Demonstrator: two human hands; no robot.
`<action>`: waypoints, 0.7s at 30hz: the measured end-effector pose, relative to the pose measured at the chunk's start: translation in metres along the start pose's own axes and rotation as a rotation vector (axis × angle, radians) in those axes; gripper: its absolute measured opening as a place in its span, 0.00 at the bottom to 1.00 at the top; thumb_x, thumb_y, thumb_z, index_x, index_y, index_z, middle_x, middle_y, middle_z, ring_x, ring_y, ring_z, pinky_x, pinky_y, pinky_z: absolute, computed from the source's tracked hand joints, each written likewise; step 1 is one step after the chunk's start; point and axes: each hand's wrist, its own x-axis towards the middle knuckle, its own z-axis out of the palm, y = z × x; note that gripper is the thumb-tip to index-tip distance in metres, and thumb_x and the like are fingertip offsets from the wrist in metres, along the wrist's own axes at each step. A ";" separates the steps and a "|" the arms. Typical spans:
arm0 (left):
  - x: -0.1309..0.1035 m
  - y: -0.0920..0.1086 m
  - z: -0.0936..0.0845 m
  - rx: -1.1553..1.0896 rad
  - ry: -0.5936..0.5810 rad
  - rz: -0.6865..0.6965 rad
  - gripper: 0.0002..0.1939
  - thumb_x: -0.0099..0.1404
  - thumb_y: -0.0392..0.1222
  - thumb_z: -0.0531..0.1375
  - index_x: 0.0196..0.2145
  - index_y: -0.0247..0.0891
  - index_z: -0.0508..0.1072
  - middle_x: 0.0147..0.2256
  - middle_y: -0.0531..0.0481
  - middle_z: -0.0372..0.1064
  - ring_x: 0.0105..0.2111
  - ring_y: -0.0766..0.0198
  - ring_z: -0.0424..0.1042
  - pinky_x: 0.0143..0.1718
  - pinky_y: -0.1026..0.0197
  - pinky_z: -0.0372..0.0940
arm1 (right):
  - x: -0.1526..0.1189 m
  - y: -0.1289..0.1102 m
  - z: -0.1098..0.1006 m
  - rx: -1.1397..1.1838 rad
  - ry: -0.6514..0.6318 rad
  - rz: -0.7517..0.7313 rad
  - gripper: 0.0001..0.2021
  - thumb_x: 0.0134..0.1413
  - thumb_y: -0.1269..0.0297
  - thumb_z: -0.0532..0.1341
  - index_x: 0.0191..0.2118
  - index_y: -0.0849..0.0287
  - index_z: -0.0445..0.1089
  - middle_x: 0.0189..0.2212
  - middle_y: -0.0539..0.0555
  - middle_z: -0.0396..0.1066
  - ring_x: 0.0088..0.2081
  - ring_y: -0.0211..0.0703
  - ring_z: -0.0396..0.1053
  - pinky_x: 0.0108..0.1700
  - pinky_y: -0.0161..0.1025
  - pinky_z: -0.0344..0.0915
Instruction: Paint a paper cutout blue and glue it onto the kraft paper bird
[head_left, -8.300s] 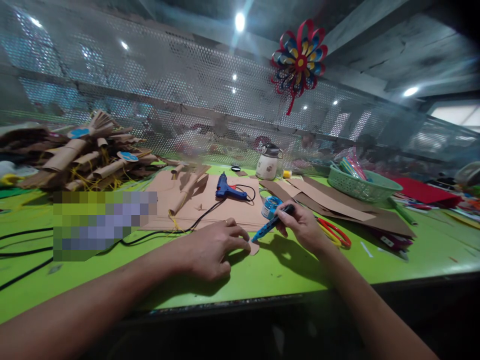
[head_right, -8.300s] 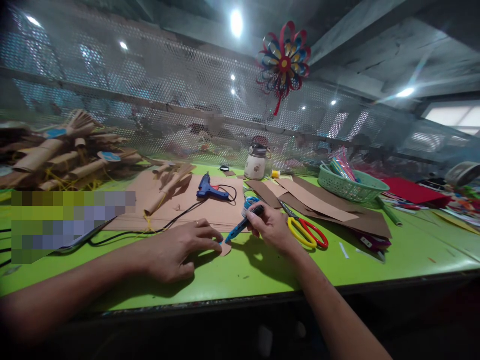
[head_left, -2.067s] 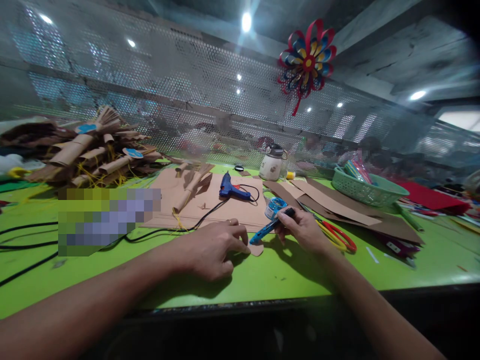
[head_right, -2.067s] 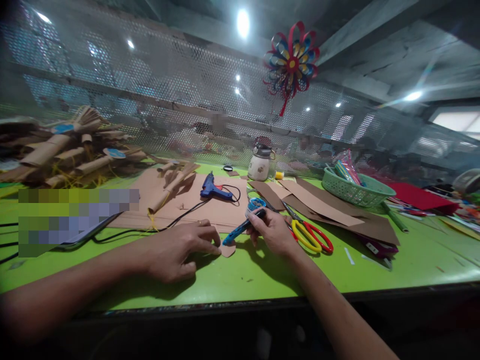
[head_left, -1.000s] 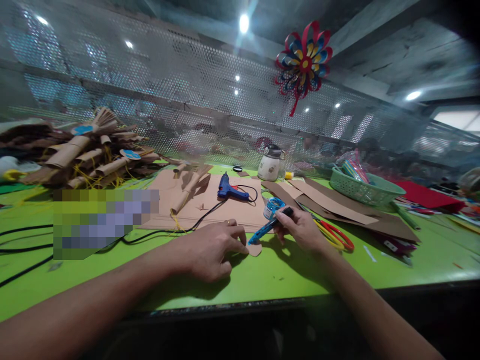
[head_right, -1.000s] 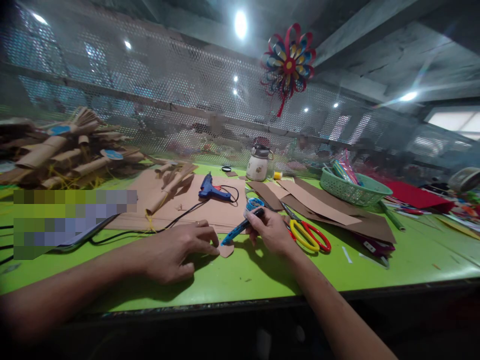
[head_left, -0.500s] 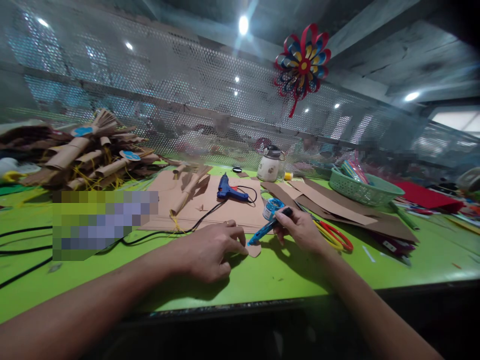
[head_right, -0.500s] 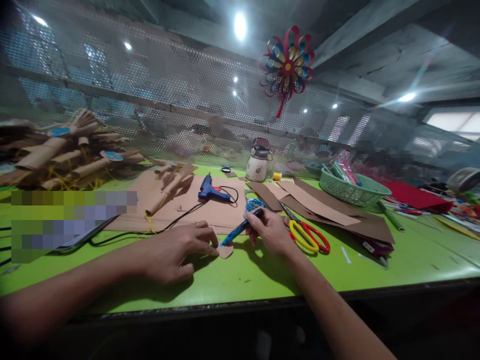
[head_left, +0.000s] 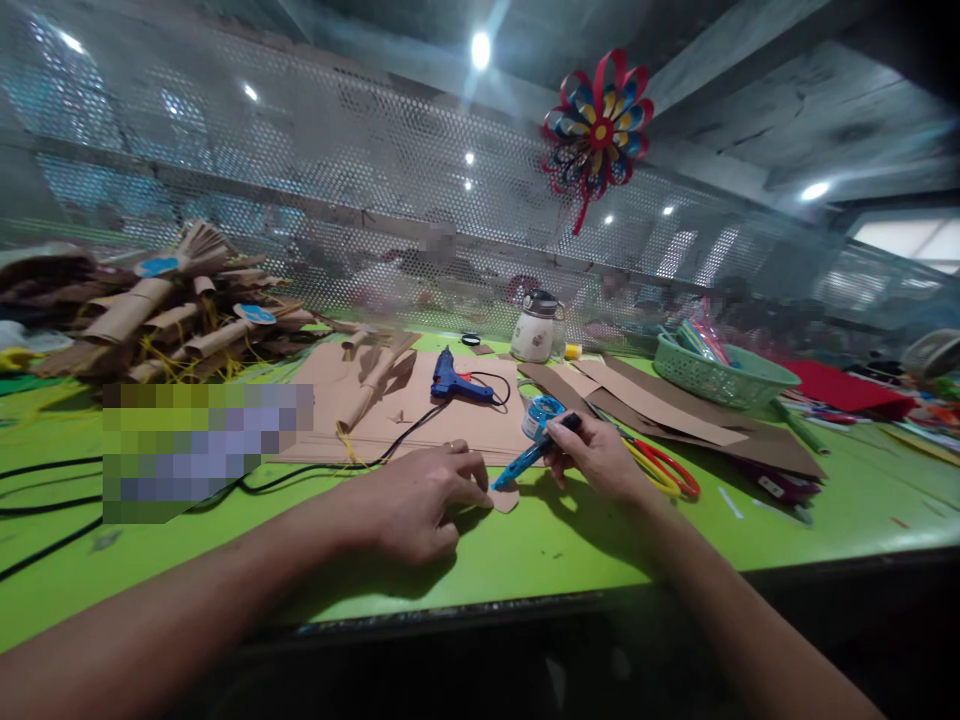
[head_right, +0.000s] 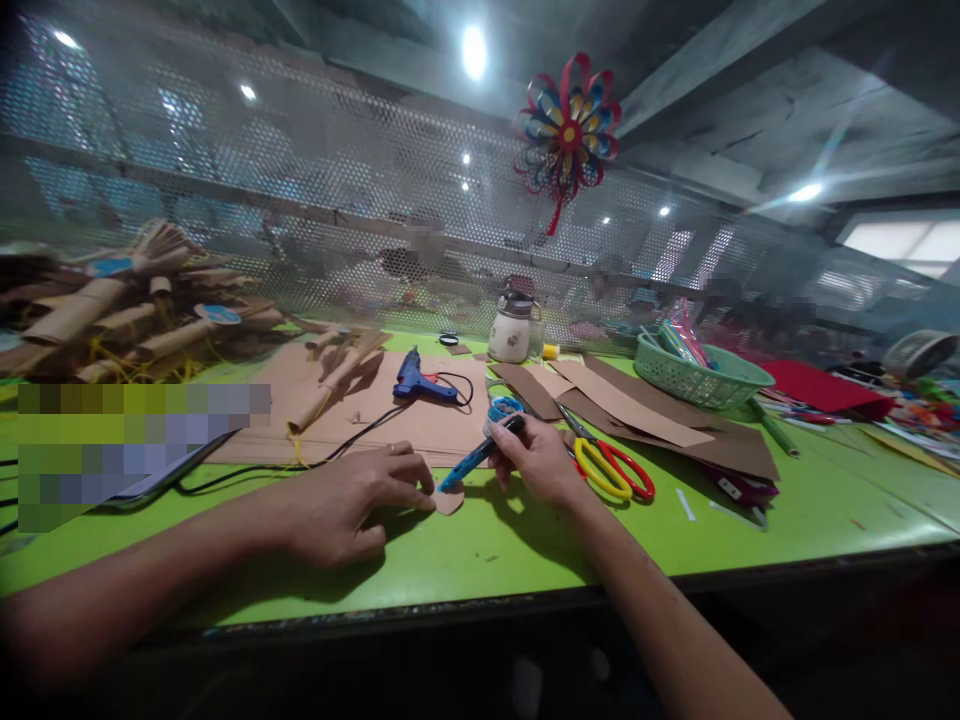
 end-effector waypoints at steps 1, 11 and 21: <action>0.000 0.000 0.000 -0.019 -0.003 0.002 0.30 0.49 0.32 0.56 0.51 0.46 0.73 0.42 0.49 0.69 0.42 0.55 0.66 0.45 0.55 0.63 | 0.000 0.000 0.000 -0.006 -0.005 0.000 0.18 0.50 0.48 0.64 0.27 0.59 0.64 0.20 0.49 0.70 0.17 0.35 0.65 0.17 0.34 0.66; -0.001 -0.003 0.002 -0.062 -0.007 0.005 0.28 0.50 0.31 0.56 0.49 0.46 0.73 0.43 0.48 0.68 0.43 0.54 0.65 0.46 0.53 0.62 | 0.000 -0.001 -0.001 0.007 0.002 0.008 0.19 0.49 0.47 0.64 0.28 0.60 0.65 0.19 0.49 0.69 0.17 0.35 0.65 0.17 0.34 0.66; -0.002 -0.003 0.003 -0.072 0.010 0.015 0.28 0.50 0.31 0.56 0.49 0.46 0.73 0.43 0.48 0.69 0.43 0.53 0.66 0.45 0.53 0.63 | 0.001 0.001 -0.003 0.060 0.035 0.023 0.18 0.49 0.49 0.66 0.28 0.59 0.65 0.18 0.48 0.69 0.16 0.36 0.65 0.17 0.34 0.65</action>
